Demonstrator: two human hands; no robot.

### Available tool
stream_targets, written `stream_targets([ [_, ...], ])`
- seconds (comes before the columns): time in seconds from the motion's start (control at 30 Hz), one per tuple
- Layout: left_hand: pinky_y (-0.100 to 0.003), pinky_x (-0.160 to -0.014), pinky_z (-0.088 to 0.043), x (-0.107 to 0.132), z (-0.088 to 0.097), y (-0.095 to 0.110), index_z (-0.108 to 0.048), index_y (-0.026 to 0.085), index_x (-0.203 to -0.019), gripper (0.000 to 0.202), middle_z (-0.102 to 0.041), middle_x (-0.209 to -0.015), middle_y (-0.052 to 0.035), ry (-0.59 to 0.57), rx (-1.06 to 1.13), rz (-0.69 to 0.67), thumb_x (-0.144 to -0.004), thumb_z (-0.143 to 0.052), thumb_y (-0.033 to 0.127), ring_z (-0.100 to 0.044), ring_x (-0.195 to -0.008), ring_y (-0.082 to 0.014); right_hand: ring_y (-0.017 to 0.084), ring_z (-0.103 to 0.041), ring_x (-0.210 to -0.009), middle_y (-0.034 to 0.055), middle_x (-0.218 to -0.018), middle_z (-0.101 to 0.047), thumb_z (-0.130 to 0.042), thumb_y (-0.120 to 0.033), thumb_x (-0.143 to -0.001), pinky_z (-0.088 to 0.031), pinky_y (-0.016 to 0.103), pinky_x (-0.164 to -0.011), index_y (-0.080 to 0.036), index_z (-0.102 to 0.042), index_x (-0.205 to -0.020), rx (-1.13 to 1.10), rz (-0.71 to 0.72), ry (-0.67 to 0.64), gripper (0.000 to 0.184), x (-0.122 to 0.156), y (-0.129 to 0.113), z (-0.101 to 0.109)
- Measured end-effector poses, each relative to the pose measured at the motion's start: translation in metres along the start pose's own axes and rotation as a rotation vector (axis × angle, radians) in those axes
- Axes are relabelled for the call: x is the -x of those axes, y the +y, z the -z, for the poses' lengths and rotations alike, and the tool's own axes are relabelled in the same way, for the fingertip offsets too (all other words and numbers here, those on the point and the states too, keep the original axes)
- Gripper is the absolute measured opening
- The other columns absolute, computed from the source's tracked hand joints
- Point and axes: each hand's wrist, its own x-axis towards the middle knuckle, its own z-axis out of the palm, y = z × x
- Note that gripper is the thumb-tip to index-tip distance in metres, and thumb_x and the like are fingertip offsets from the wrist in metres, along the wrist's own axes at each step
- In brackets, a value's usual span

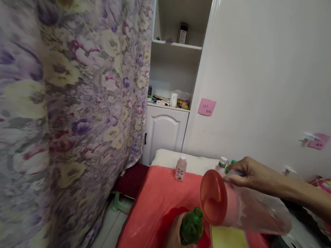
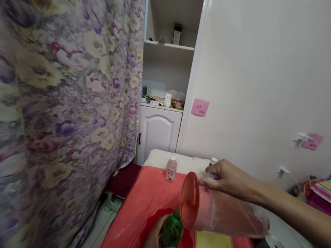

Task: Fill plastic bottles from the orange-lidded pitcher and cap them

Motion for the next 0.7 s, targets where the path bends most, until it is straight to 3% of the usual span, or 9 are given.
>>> stream_targets([
  [0.13,-0.034,-0.092,-0.055,0.0,-0.001,0.001,-0.062,0.019,-0.126,0.072,-0.077,-0.119,-0.0103,0.047,0.01,0.031,-0.055,-0.074,0.012,-0.07,-0.107,-0.0311,0.011,-0.027,-0.059,-0.0067,-0.061,-0.03,-0.054,-0.057,-0.089,-0.022,0.031,-0.056,-0.024,-0.036,-0.058,-0.087,0.002,0.052,0.048,0.005,0.008,-0.005],
  [0.3,-0.037,-0.093,-0.053,-0.001,0.0,0.005,-0.061,0.017,-0.125,0.072,-0.077,-0.115,-0.0111,0.048,0.036,0.025,-0.053,-0.07,0.014,-0.07,-0.106,-0.0319,0.011,-0.033,-0.054,-0.007,-0.057,-0.036,-0.054,-0.07,-0.087,-0.026,0.028,-0.052,-0.023,-0.044,-0.062,-0.375,-0.094,0.129,0.054,0.013,0.042,-0.024],
  [0.5,-0.043,-0.104,-0.052,-0.005,0.005,0.002,-0.06,0.018,-0.126,0.077,-0.075,-0.126,-0.0148,0.154,0.07,0.009,-0.051,-0.076,0.021,-0.068,-0.119,-0.0369,0.008,-0.027,-0.042,-0.0097,-0.048,-0.034,-0.065,-0.078,-0.075,-0.019,0.025,-0.045,-0.022,-0.048,-0.057,-0.71,-0.247,0.398,0.061,0.021,0.084,-0.051],
  [0.7,-0.041,-0.097,-0.059,-0.009,0.012,0.004,-0.062,0.016,-0.127,0.078,-0.077,-0.125,-0.0141,0.161,-0.01,0.07,-0.051,-0.077,0.023,-0.067,-0.124,-0.0394,0.009,-0.026,-0.044,-0.0092,-0.047,-0.036,-0.068,-0.072,-0.075,-0.02,0.026,-0.044,-0.023,-0.048,-0.057,-0.956,-0.275,0.65,0.056,0.041,0.112,-0.082],
])
